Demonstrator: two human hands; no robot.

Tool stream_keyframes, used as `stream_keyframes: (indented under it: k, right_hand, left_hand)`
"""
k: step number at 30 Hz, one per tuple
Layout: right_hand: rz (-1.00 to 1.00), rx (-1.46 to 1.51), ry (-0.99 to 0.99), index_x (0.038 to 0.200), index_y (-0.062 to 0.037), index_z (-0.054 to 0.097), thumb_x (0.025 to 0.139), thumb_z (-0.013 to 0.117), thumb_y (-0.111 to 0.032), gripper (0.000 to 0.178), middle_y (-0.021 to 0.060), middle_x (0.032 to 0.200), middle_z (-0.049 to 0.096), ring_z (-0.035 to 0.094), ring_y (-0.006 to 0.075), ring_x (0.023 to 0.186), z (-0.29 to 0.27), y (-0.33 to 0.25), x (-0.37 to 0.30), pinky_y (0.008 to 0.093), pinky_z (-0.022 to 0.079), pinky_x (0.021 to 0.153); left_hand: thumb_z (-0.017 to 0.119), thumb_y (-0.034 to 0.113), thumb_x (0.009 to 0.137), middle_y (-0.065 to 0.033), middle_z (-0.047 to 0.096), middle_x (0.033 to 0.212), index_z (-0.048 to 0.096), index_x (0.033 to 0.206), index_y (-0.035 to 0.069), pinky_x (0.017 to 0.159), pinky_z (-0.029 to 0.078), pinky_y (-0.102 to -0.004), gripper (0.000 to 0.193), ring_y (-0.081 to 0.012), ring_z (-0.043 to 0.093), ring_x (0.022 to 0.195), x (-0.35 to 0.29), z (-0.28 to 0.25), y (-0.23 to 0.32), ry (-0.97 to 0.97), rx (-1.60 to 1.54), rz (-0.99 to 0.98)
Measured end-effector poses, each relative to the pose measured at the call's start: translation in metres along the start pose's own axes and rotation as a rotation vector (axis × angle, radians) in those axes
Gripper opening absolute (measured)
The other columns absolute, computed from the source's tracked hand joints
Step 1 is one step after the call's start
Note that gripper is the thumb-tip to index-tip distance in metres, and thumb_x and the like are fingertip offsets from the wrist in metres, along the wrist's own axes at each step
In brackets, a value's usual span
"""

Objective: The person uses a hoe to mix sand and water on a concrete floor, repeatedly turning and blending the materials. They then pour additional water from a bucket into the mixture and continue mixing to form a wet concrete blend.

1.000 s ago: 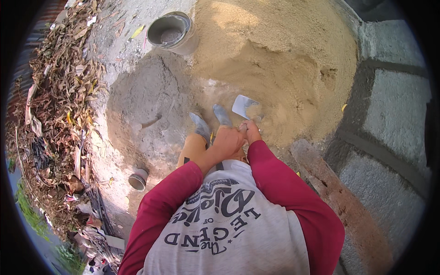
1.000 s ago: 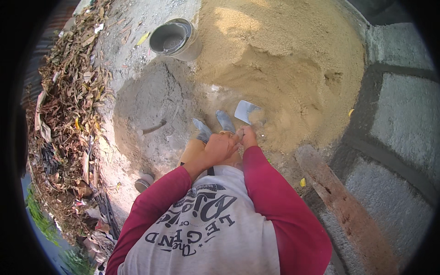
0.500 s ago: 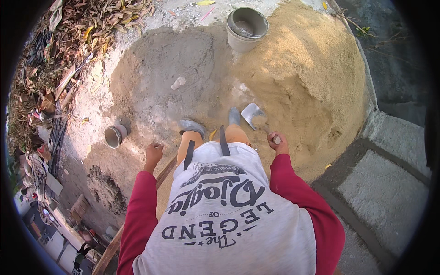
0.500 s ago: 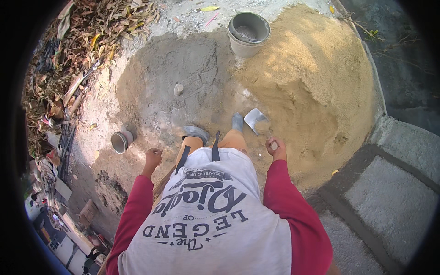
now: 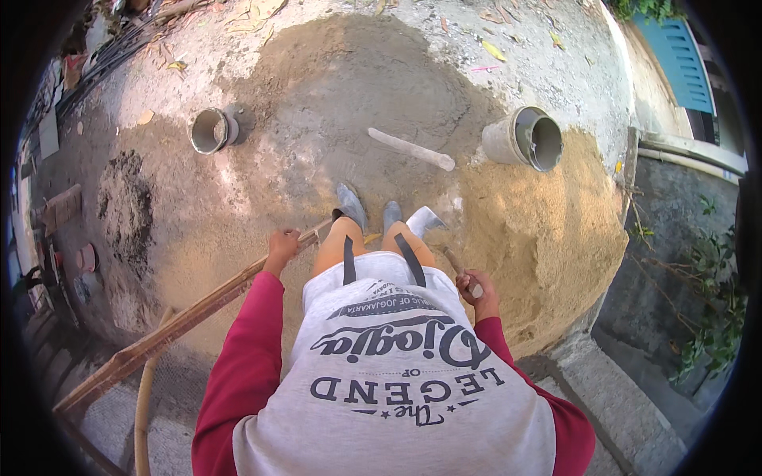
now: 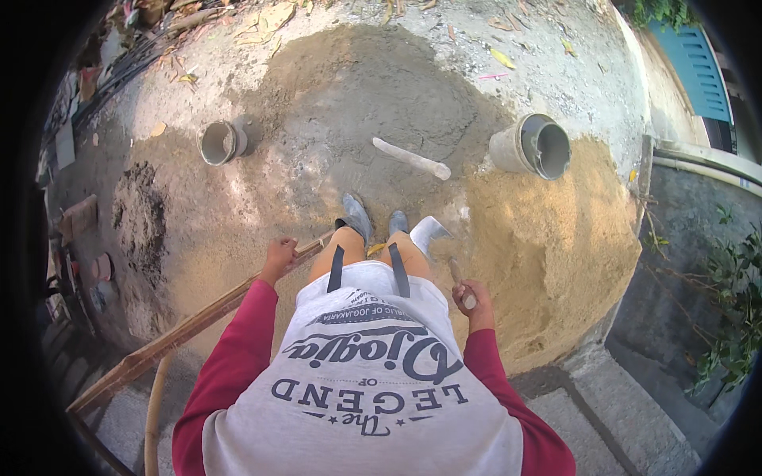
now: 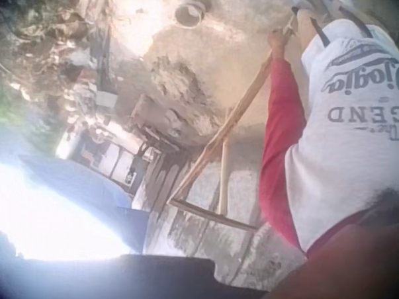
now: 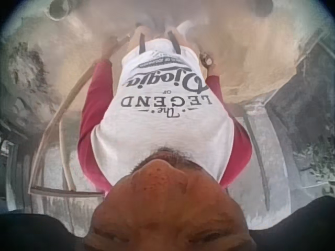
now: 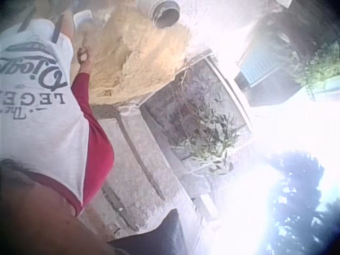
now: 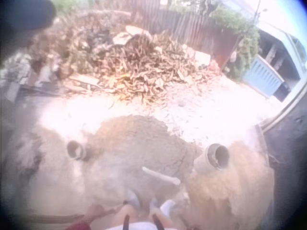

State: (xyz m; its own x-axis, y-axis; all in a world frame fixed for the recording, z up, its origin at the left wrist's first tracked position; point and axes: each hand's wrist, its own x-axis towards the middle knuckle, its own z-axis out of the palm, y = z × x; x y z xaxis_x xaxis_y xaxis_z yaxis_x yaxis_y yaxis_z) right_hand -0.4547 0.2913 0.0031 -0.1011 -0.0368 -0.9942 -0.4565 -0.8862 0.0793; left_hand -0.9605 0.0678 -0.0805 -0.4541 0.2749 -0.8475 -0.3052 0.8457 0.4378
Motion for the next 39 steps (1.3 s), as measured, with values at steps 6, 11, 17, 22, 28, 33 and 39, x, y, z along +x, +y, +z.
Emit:
stream_keyframes:
  k: [6,11,17,22,28,33,39]
  right_hand:
    - [0.145,-0.439,-0.072,0.094,-0.0017,0.045,0.087,0.059,-0.009,0.018,0.0094,0.072,0.052,0.054,0.0173,0.056,0.126,0.005,0.048,0.0278,0.048,0.046]
    - [0.016,-0.801,-0.228,0.090,-0.0036,0.050,0.087,0.059,-0.010,0.012,0.0093,0.071,0.056,0.055,0.0186,0.055,0.253,0.079,0.025,0.0320,0.048,0.047]
    - [-0.057,-1.259,-0.296,0.094,-0.0016,0.054,0.086,0.059,-0.008,0.011,0.0080,0.070,0.057,0.056,0.0181,0.053,0.389,0.165,-0.041,0.0325,0.047,0.045]
    - [-0.108,-1.544,-0.572,0.105,-0.0046,0.053,0.089,0.061,-0.008,0.018,0.0053,0.073,0.057,0.055,0.0123,0.050,0.452,0.210,-0.125,0.0282,0.047,0.040]
    - [-0.090,-1.762,-0.850,0.146,0.0001,0.037,0.086,0.064,-0.006,0.066,0.0039,0.073,0.057,0.055,0.0115,0.048,0.514,0.213,-0.144,0.0261,0.046,0.040]
    - [-0.239,-2.012,-1.008,0.150,0.0045,0.031,0.084,0.066,-0.002,0.075,0.0047,0.074,0.061,0.055,0.0107,0.047,0.583,0.208,-0.085,0.0246,0.042,0.040]
    - [-0.161,-2.187,-1.149,0.144,0.0060,0.041,0.080,0.070,-0.002,0.071,0.0007,0.086,0.062,0.055,0.0066,0.063,0.654,0.268,-0.076,0.0221,0.045,0.058]
  left_hand:
    - [0.064,0.023,0.093,-0.0090,0.063,0.066,0.067,0.097,-0.005,0.044,0.045,-0.0294,0.028,-0.0151,0.059,0.051,-0.025,-0.006,0.026,0.132,-0.195,0.128]
    - [0.063,0.026,0.094,-0.0094,0.064,0.070,0.067,0.096,-0.004,0.046,0.047,-0.0281,0.030,-0.0145,0.058,0.053,-0.048,-0.024,0.019,0.052,-0.324,-0.055]
    - [0.054,0.058,0.094,-0.0171,0.066,0.087,0.056,0.119,-0.007,0.059,0.057,-0.0359,0.069,-0.0235,0.065,0.071,-0.041,-0.021,0.089,-0.241,-0.524,-0.034]
    - [0.058,0.060,0.091,-0.0210,0.064,0.094,0.039,0.138,0.002,0.065,0.057,-0.0439,0.077,-0.0288,0.065,0.075,-0.015,-0.038,0.178,-0.364,-1.235,0.036]
    - [0.071,0.026,0.088,-0.0118,0.056,0.075,0.051,0.109,0.005,0.053,0.053,-0.0417,0.036,-0.0228,0.060,0.064,0.053,-0.128,0.229,-0.173,-1.675,0.056]
    - [0.068,0.005,0.084,-0.0063,0.052,0.062,0.053,0.088,0.002,0.037,0.045,-0.0347,0.016,-0.0170,0.049,0.044,0.080,-0.170,0.260,0.253,-1.570,0.076]
    - [0.066,0.002,0.081,-0.0028,0.052,0.063,0.053,0.079,0.004,0.041,0.044,-0.0325,0.013,-0.0140,0.050,0.047,0.082,-0.249,0.232,0.449,-1.703,0.080]
